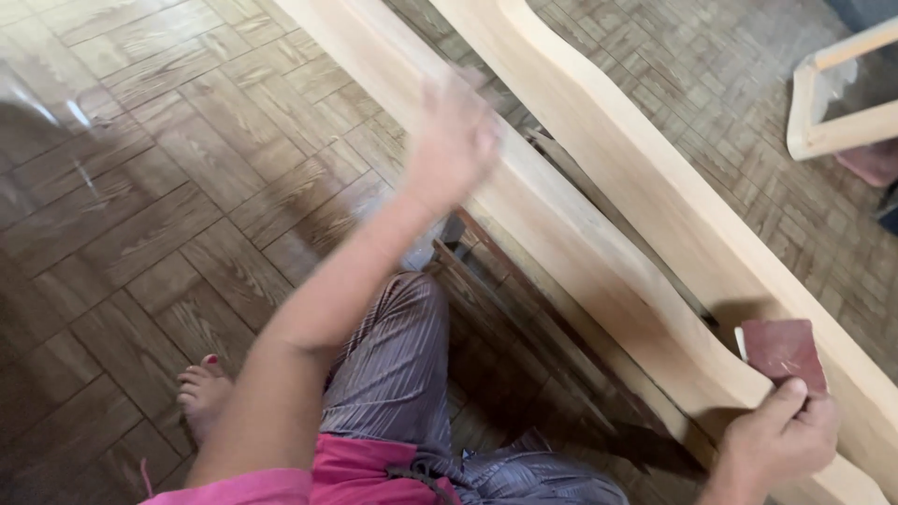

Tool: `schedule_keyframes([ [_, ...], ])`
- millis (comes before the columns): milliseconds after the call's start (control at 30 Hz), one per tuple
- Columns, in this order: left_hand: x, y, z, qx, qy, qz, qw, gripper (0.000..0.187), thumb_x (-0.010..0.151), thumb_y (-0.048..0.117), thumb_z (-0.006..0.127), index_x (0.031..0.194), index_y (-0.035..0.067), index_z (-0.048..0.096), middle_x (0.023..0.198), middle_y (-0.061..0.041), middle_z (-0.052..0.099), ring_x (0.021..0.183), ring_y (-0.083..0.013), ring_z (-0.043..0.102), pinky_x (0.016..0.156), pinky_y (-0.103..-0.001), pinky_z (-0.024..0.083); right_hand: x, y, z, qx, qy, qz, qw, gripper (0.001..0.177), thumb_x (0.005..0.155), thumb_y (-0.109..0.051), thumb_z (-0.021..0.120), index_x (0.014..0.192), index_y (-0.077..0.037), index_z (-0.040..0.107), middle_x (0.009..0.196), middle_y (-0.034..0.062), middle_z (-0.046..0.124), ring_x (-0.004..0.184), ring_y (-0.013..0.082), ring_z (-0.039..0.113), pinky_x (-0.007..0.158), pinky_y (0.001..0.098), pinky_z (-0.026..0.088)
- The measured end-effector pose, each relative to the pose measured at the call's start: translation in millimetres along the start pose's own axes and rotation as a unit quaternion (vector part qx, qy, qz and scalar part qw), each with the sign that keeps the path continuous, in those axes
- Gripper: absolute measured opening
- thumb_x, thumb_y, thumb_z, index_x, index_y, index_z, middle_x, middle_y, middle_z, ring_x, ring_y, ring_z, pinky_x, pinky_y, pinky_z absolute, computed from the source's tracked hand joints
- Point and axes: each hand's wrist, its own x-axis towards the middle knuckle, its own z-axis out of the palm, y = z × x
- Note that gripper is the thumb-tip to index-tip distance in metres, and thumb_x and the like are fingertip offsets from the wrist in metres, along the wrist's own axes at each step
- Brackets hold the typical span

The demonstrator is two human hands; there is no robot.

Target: Hand-sanding long decorative wooden beams using sandpaper to smooth the surface.

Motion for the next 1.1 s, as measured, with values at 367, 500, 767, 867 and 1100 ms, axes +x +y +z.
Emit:
schedule_keyframes([
  [367,-84,180,197,0.056,-0.097,0.338,0.934,0.057,0.086,0.07,0.049,0.096,0.019,0.072,0.086,-0.004,0.076,0.079,-0.0291,0.068,0.091,-0.052,0.043,33,-24,-20,0.302,0.053,0.27,0.913,0.028,0.117,-0.011,0.059,0.09,-0.01,0.051,0.082,0.0021,0.05,0.076,0.0137,0.055,0.065,0.0313,0.052],
  [500,-78,209,211,0.035,-0.283,0.32,0.903,0.061,0.094,0.069,0.037,0.107,0.021,0.072,0.093,-0.004,0.078,0.085,-0.0274,0.073,0.085,-0.048,0.042,30,-2,-79,0.366,0.214,0.361,0.83,0.011,0.102,-0.016,0.065,0.094,-0.018,0.057,0.069,-0.0027,0.049,0.069,0.0078,0.055,0.068,0.0265,0.056],
  [767,-40,226,165,0.059,-0.479,0.303,0.822,0.06,0.115,0.039,0.026,0.096,0.01,0.074,0.091,-0.004,0.075,0.083,-0.0255,0.072,0.071,-0.044,0.059,-18,-16,-128,0.023,0.347,0.069,0.935,0.011,0.081,0.01,0.056,0.091,0.006,0.057,0.09,0.0151,0.058,0.084,0.0283,0.052,0.082,0.0407,0.047],
  [867,-47,225,181,0.062,-0.464,0.319,0.824,0.06,0.114,0.035,0.026,0.095,0.009,0.076,0.094,-0.006,0.076,0.086,-0.0288,0.072,0.07,-0.045,0.057,-18,-35,-115,-0.023,0.312,0.02,0.949,0.011,0.084,0.016,0.057,0.087,0.007,0.061,0.085,0.0175,0.057,0.08,0.0315,0.053,0.077,0.0439,0.046],
  [1100,-67,203,217,0.078,-0.264,0.405,0.872,0.039,0.101,0.027,0.047,0.075,0.018,0.074,0.071,-0.003,0.072,0.072,-0.0263,0.072,0.06,-0.046,0.052,-13,-91,-38,0.072,0.118,-0.033,0.99,0.02,0.082,0.009,0.077,0.1,0.002,0.072,0.109,0.0219,0.07,0.108,0.0437,0.067,0.097,0.0517,0.052],
])
